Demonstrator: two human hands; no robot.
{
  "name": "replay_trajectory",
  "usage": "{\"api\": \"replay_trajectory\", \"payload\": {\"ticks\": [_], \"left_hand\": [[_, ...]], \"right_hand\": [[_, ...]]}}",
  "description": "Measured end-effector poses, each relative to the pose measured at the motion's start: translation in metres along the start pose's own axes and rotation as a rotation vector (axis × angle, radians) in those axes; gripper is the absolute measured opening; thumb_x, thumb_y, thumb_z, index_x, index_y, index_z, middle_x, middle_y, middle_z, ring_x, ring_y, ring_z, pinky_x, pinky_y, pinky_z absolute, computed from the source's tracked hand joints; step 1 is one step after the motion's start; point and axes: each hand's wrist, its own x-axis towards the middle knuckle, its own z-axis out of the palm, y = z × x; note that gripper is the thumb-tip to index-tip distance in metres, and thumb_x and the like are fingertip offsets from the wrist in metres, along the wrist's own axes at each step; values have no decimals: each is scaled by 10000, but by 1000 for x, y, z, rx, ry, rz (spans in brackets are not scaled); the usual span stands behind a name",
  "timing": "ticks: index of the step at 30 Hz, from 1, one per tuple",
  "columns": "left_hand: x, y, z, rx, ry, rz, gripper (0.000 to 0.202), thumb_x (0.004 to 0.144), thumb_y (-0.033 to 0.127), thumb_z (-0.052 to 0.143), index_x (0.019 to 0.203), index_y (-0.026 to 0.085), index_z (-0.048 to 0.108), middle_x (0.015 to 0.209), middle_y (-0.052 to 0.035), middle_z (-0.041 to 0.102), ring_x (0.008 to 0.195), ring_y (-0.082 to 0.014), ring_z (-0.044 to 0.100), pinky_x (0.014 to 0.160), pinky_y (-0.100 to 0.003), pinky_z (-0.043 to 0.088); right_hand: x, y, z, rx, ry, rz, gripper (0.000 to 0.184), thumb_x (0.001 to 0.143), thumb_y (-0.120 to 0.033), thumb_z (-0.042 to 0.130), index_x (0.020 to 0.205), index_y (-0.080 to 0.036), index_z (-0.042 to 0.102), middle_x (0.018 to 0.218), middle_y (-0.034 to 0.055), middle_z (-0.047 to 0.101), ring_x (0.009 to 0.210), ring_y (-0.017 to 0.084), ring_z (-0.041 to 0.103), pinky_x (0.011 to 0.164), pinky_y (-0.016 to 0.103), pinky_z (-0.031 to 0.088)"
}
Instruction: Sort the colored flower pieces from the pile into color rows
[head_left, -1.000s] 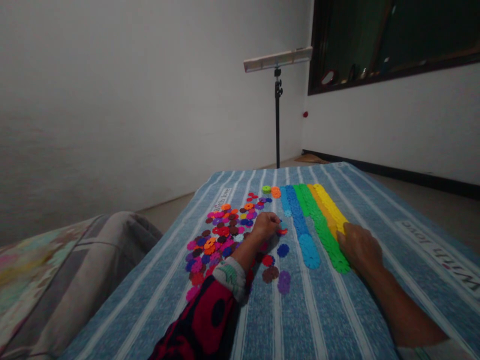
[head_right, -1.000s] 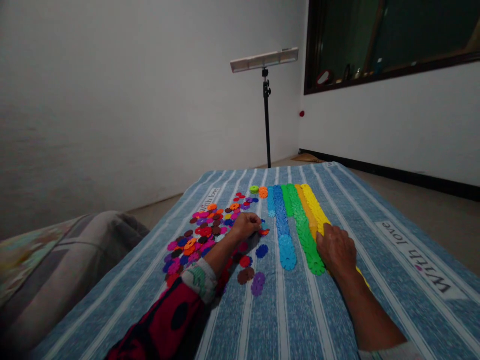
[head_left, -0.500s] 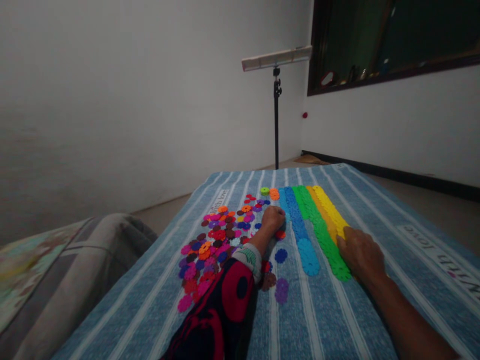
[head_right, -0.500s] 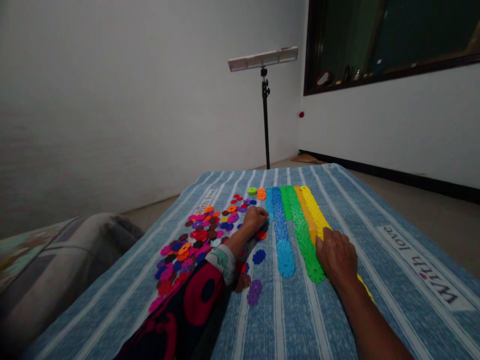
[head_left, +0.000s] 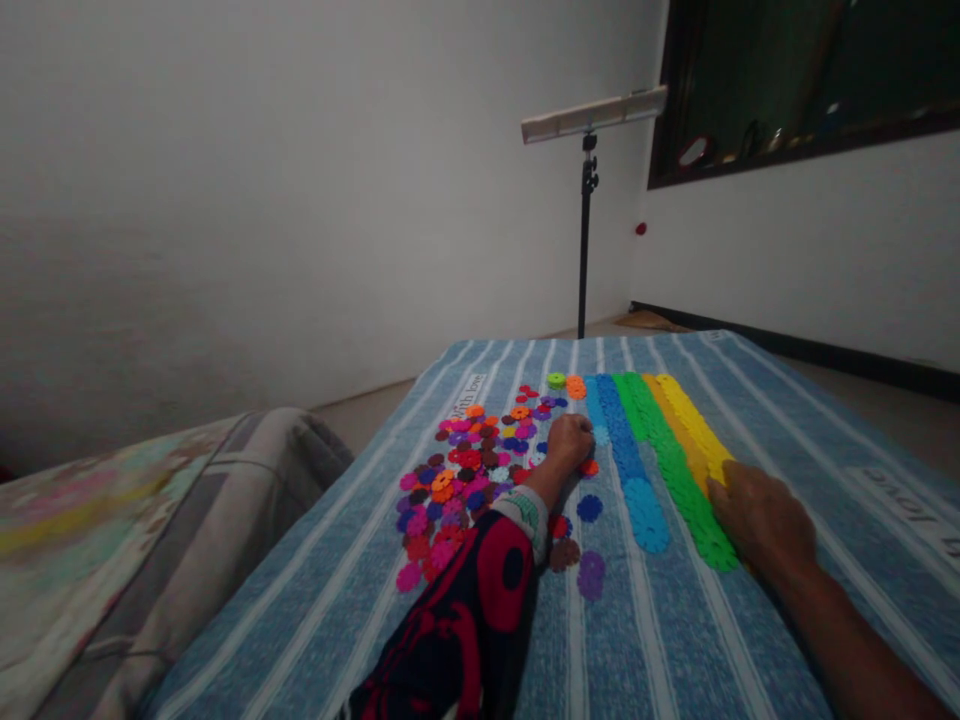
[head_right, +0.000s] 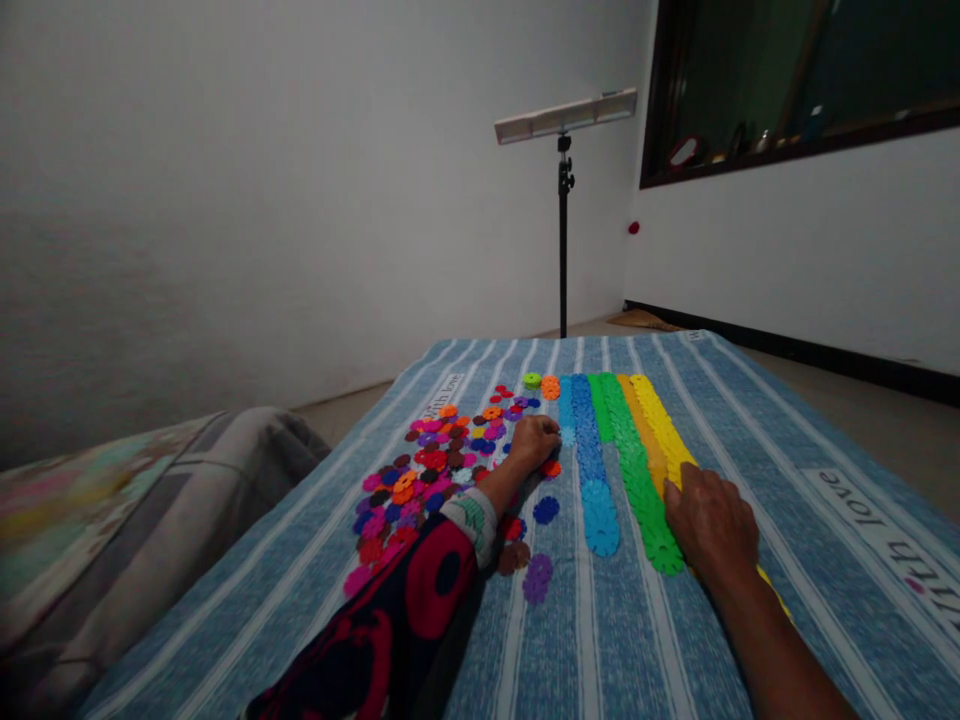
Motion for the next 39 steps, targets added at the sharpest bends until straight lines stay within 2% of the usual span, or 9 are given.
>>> {"api": "replay_trajectory", "payload": {"ticks": [6, 12, 20, 23, 25, 27, 33, 36, 39], "left_hand": [[-7, 7, 2, 75, 0, -52, 291, 760, 115, 630, 1025, 165, 737, 1057, -105, 740, 1022, -232, 668, 835, -296, 499], [-9, 8, 4, 129, -16, -70, 297, 767, 137, 631, 1040, 212, 720, 1055, -75, 732, 1020, -210, 658, 817, -269, 481], [-13, 12, 8, 161, -6, -58, 293, 800, 107, 562, 1037, 192, 713, 1067, -94, 733, 1024, -219, 662, 785, -275, 472], [-14, 12, 4, 170, -6, -36, 320, 808, 108, 556, 1076, 195, 707, 1069, -89, 735, 1020, -210, 661, 795, -270, 472], [-15, 7, -9, 185, -3, -18, 349, 816, 115, 553, 1126, 191, 694, 1090, -89, 731, 1021, -204, 657, 810, -268, 470], [-15, -5, -30, 206, -7, -3, 344, 812, 126, 566, 1125, 179, 698, 1088, -88, 729, 1006, -204, 653, 818, -268, 468], [-32, -65, -108, 273, -114, 20, 203, 714, 91, 639, 869, 155, 754, 803, -15, 719, 803, -171, 641, 732, -228, 457], [-48, -84, -124, 287, -169, 36, 139, 708, 112, 657, 803, 147, 752, 734, 1, 693, 743, -156, 624, 692, -216, 448], [-59, -90, -122, 280, -195, 46, 147, 694, 104, 646, 779, 165, 750, 706, 7, 681, 716, -154, 616, 689, -225, 453]], "right_hand": [[1, 2, 4, -21, 3, -7, 264, 960, -368, 404, 967, -176, 586, 939, 108, 655, 883, 268, 634, 662, 335, 416], [0, 2, 4, -12, 25, -3, 268, 964, -369, 389, 959, -181, 580, 931, 106, 651, 885, 269, 635, 646, 330, 406], [-2, 4, 5, -23, 42, -20, 268, 966, -371, 387, 919, -188, 577, 915, 102, 649, 863, 270, 627, 648, 337, 400], [-3, 4, 5, -26, 56, -29, 260, 961, -367, 397, 908, -190, 580, 913, 101, 651, 864, 270, 627, 652, 337, 403], [-3, 3, 5, -19, 56, -27, 266, 961, -369, 394, 912, -189, 583, 915, 103, 653, 867, 272, 629, 649, 337, 406], [-3, 3, 5, -10, 45, -21, 281, 962, -373, 386, 915, -186, 590, 919, 108, 655, 865, 273, 634, 641, 337, 409], [0, 3, 6, 2, 25, -2, 289, 943, -382, 411, 914, -176, 612, 899, 121, 658, 848, 285, 637, 630, 346, 419], [0, 4, 7, 12, 7, -12, 308, 951, -379, 377, 900, -176, 604, 899, 123, 656, 854, 287, 638, 630, 350, 422], [0, 5, 7, 26, -4, -5, 331, 962, -384, 335, 904, -182, 591, 939, 125, 657, 887, 294, 638, 644, 356, 429]]}}
